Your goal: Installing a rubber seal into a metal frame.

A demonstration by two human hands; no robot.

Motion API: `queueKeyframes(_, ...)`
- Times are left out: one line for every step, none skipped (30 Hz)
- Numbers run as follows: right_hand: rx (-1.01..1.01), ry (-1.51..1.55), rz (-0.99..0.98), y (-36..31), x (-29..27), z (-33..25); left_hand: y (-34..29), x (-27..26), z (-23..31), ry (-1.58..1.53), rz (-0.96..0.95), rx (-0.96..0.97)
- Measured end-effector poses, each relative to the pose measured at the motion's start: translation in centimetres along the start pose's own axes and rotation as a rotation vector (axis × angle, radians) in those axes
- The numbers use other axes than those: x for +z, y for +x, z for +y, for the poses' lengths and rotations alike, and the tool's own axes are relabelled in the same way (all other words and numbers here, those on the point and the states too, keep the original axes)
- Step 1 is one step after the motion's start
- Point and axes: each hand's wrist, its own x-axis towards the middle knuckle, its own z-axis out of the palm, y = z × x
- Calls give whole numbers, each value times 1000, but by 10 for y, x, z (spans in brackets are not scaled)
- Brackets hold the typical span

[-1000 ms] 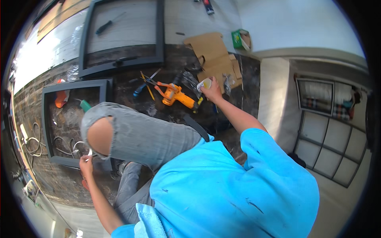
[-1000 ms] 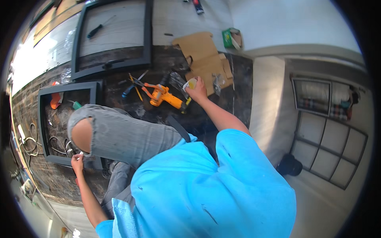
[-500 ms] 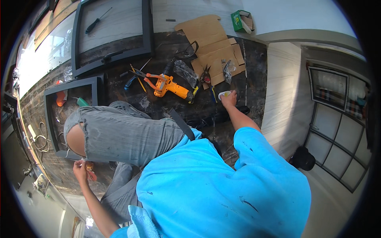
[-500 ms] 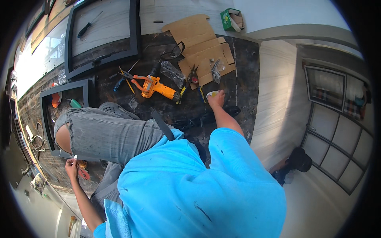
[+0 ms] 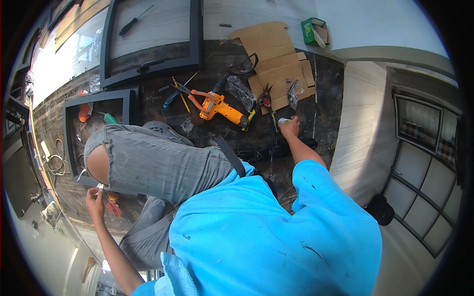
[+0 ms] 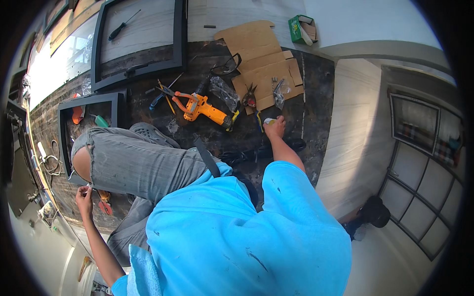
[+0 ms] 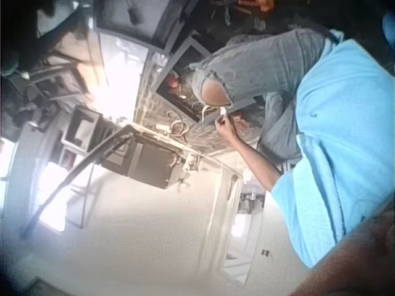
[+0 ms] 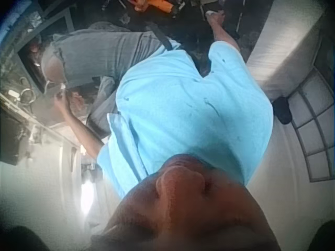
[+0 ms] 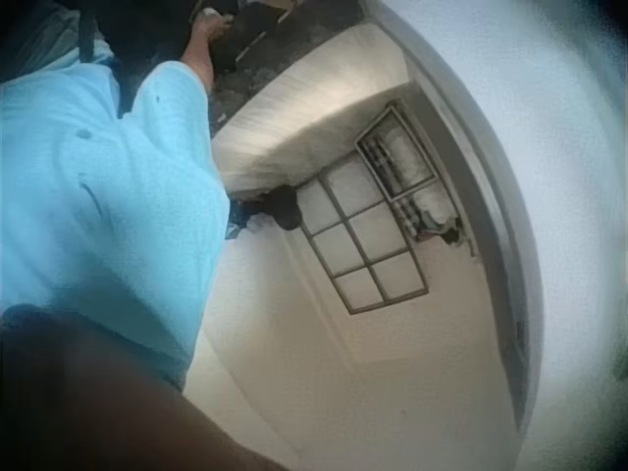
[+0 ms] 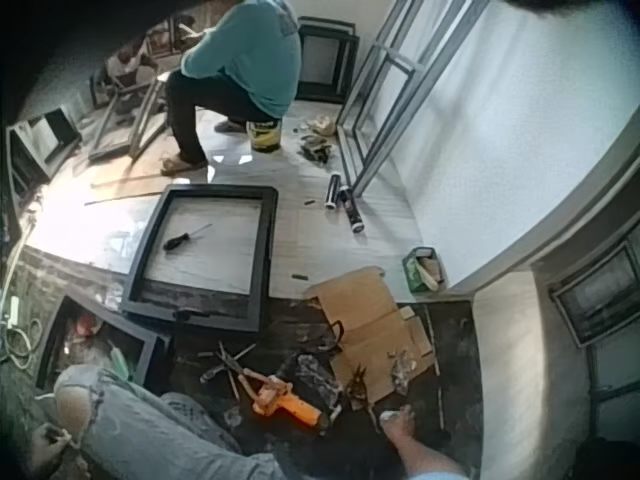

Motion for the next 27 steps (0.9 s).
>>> queueKeyframes(-25,-17,1,1,-1,2,-1,1,4,-28,-8,8)
queueKeyframes(9,-40,-6,3,-3,5,-4,2,8,-26,-6,5)
queueKeyframes(-38,-66,53,6,-7,5,-7,2,13,-67,-6,17)
queueKeyframes(-86,-80,81,8,-12,3,-10,-2,18,-125,-2,39)
queueKeyframes(-103,-68,109,11,-17,-5,-10,-5,25,-126,9,21)
queueKeyframes(-139,79,139,14,-24,-20,-13,-8,31,-169,31,53)
queueKeyframes(-145,228,178,13,-31,-41,-13,-10,39,-163,66,58)
queueKeyframes(-307,562,56,9,-39,-67,-12,-13,48,-173,91,67)
queueKeyframes(-340,695,-94,1,-42,-107,-6,-14,59,-182,102,100)
queueKeyframes(-305,853,-270,-9,-46,-155,0,-15,70,-188,116,91)
queueKeyframes(-552,905,-363,-29,-48,-210,9,-15,83,-236,109,145)
queueKeyframes(-714,934,-462,-55,-50,-268,19,-12,96,-273,121,210)
queueKeyframes(-864,969,-610,-86,-54,-325,29,-9,112,-263,148,269)
queueKeyframes(-1060,959,-750,-122,-60,-381,39,-7,128,-215,178,279)
queueKeyframes(-1217,941,-997,-158,-70,-424,47,-7,143,-165,189,373)
queueKeyframes(-1355,777,-1009,-196,-78,-464,52,-8,158,-165,189,385)
queueKeyframes(-1472,621,-955,-234,-85,-496,56,-10,171,-110,194,408)
queueKeyframes(-1584,527,-869,-268,-89,-523,55,-15,181,-61,202,459)
queueKeyframes(-1603,473,-1006,-293,-94,-545,50,-19,187,-70,160,434)
queueKeyframes(-1595,407,-1112,-307,-94,-559,48,-22,193,-90,108,414)
queueKeyframes(-1680,436,-1123,-312,-92,-565,41,-25,191,-53,88,411)
queueKeyframes(-1687,415,-1065,-307,-86,-565,35,-24,185,-62,75,408)
queueKeyframes(-1706,420,-995,-292,-78,-562,28,-20,175,-271,52,462)
queueKeyframes(-1658,371,-980,-270,-68,-555,21,-11,162,-482,20,514)
queueKeyframes(-1435,444,-1029,-242,-59,-542,13,-1,143,-629,-7,460)
queueKeyframes(-1268,575,-1084,-210,-50,-525,6,9,121,-784,-43,449)
queueKeyframes(-1028,568,-1012,-175,-44,-506,6,18,98,-723,-57,346)
